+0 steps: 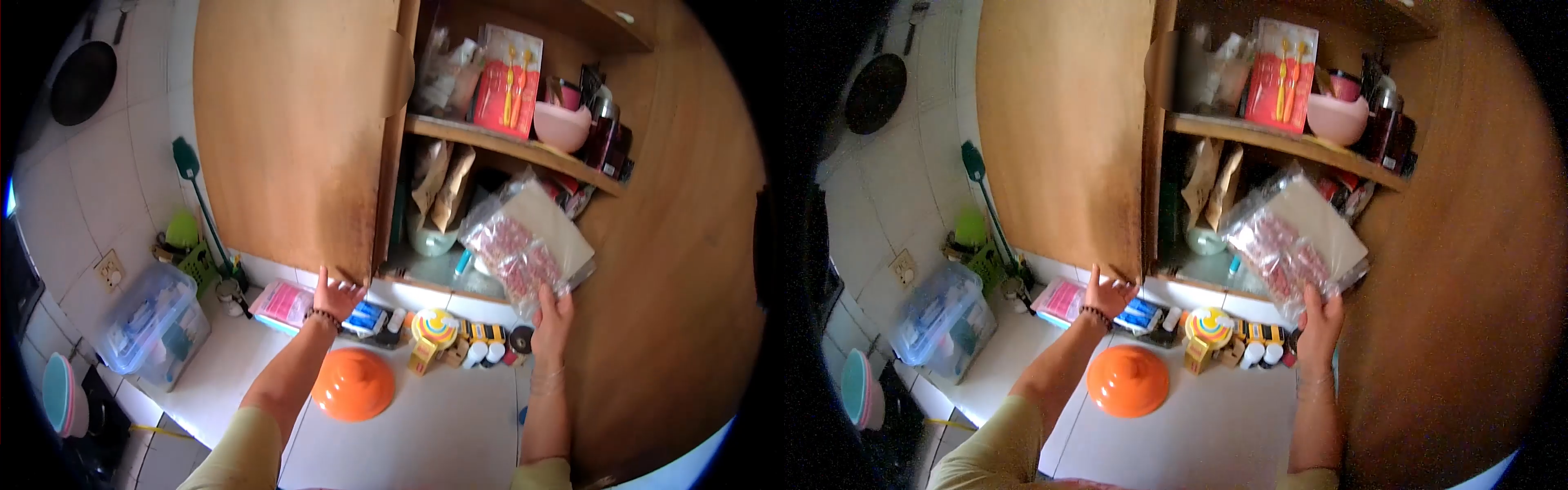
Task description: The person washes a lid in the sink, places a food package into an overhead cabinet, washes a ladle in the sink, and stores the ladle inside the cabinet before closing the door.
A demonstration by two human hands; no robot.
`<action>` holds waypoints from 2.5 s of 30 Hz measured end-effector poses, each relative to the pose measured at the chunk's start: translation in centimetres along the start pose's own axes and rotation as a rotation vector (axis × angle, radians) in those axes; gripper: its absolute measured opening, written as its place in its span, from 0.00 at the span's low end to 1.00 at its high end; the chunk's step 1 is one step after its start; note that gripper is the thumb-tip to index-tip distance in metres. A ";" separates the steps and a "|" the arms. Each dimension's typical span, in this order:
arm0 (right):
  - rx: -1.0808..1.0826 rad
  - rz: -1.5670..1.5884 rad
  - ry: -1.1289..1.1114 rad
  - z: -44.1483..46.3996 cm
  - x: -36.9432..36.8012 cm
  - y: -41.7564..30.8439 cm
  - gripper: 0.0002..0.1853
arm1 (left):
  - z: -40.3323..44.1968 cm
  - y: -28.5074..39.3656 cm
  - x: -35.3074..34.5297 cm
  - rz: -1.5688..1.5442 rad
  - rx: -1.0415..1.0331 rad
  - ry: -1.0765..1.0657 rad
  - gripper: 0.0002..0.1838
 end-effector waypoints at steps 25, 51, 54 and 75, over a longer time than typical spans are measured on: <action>-0.100 -0.007 -0.218 -6.6 -2.3 2.0 0.07 | -20.2 11.9 14.6 0.078 -0.225 0.015 0.17; -0.033 -0.265 -0.212 -6.7 0.1 4.7 0.09 | -25.4 17.5 16.7 -0.028 -0.411 -0.142 0.23; 0.009 -0.184 -0.208 -6.4 -1.7 3.9 0.10 | -25.6 17.7 16.4 -0.004 -0.402 -0.186 0.24; 0.114 -0.229 -0.429 -6.7 -9.7 4.3 0.11 | -26.0 18.0 16.5 -0.029 -0.439 -0.151 0.22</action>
Point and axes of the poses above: each hand's wrist, its own z-axis towards the middle knuckle, its own x-axis out of the back of the hand, y = z × x, the point moved 6 cm from there along z, towards the middle knuckle, and after that the axes turned 7 degrees about y, right-handed, at the moved point
